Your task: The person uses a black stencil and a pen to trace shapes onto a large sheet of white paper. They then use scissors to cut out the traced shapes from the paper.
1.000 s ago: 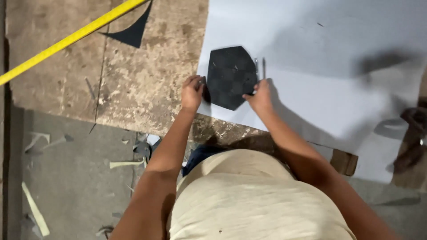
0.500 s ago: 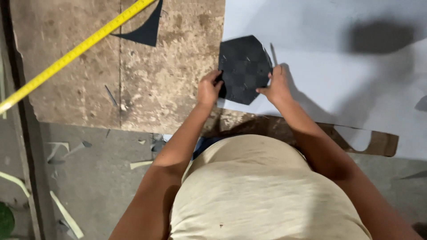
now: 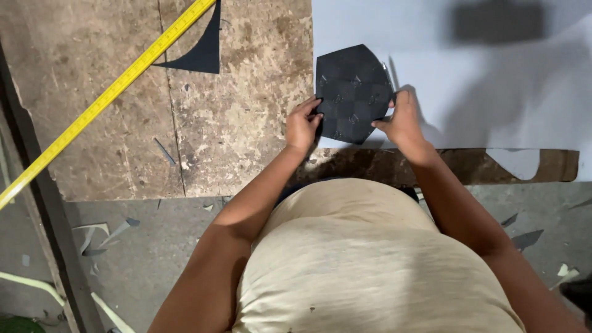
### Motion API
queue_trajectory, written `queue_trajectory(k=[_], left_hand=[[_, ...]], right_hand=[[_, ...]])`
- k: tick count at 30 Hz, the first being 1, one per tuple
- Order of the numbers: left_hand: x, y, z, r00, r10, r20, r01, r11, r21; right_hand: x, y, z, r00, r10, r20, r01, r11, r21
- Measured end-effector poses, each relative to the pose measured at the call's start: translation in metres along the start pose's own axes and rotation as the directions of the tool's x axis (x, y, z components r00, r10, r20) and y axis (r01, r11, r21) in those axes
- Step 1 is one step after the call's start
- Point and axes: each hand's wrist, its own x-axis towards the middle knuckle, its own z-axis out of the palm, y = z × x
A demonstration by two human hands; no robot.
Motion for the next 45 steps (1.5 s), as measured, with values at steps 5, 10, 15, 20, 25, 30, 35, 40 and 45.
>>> queue_trajectory(k=[5, 10, 15, 20, 25, 30, 35, 40, 45], left_hand=[[-0.008, 0.002, 0.002, 1.000, 0.006, -0.009, -0.006, 0.999, 0.041], [-0.012, 0.011, 0.004, 0.999, -0.027, -0.036, 0.027, 1.000, -0.012], [-0.018, 0.015, 0.009, 0.993, -0.094, -0.077, 0.093, 0.996, -0.013], [-0.019, 0.027, 0.005, 0.988, -0.137, -0.074, 0.136, 0.991, -0.017], [-0.020, 0.029, 0.005, 0.982, -0.174, -0.077, 0.173, 0.985, -0.028], [-0.015, 0.031, 0.006, 0.981, -0.176, -0.077, 0.173, 0.984, -0.042], [-0.014, 0.030, 0.004, 0.974, -0.183, -0.136, 0.165, 0.977, -0.135], [-0.008, 0.028, 0.002, 0.972, -0.190, -0.138, 0.155, 0.961, -0.228], [0.003, 0.010, 0.011, 0.967, -0.214, -0.139, 0.184, 0.962, -0.201]], right_hand=[[-0.008, 0.009, 0.007, 1.000, -0.004, 0.006, 0.004, 1.000, 0.003], [-0.006, 0.014, 0.008, 0.999, 0.041, 0.016, -0.042, 0.997, 0.059], [0.003, 0.021, 0.004, 0.999, 0.031, 0.037, -0.032, 0.999, 0.034], [0.010, 0.037, 0.014, 0.999, 0.022, 0.041, -0.023, 0.999, 0.030], [0.005, 0.037, 0.010, 0.998, 0.032, 0.052, -0.034, 0.999, 0.042], [0.005, 0.026, 0.003, 0.999, 0.006, 0.036, -0.007, 0.999, 0.033], [0.009, 0.021, 0.003, 0.999, -0.016, 0.035, 0.016, 1.000, 0.001], [0.011, 0.011, 0.000, 0.999, 0.017, 0.042, -0.018, 0.999, 0.033], [0.017, 0.019, 0.004, 0.998, 0.023, 0.050, -0.024, 1.000, 0.011]])
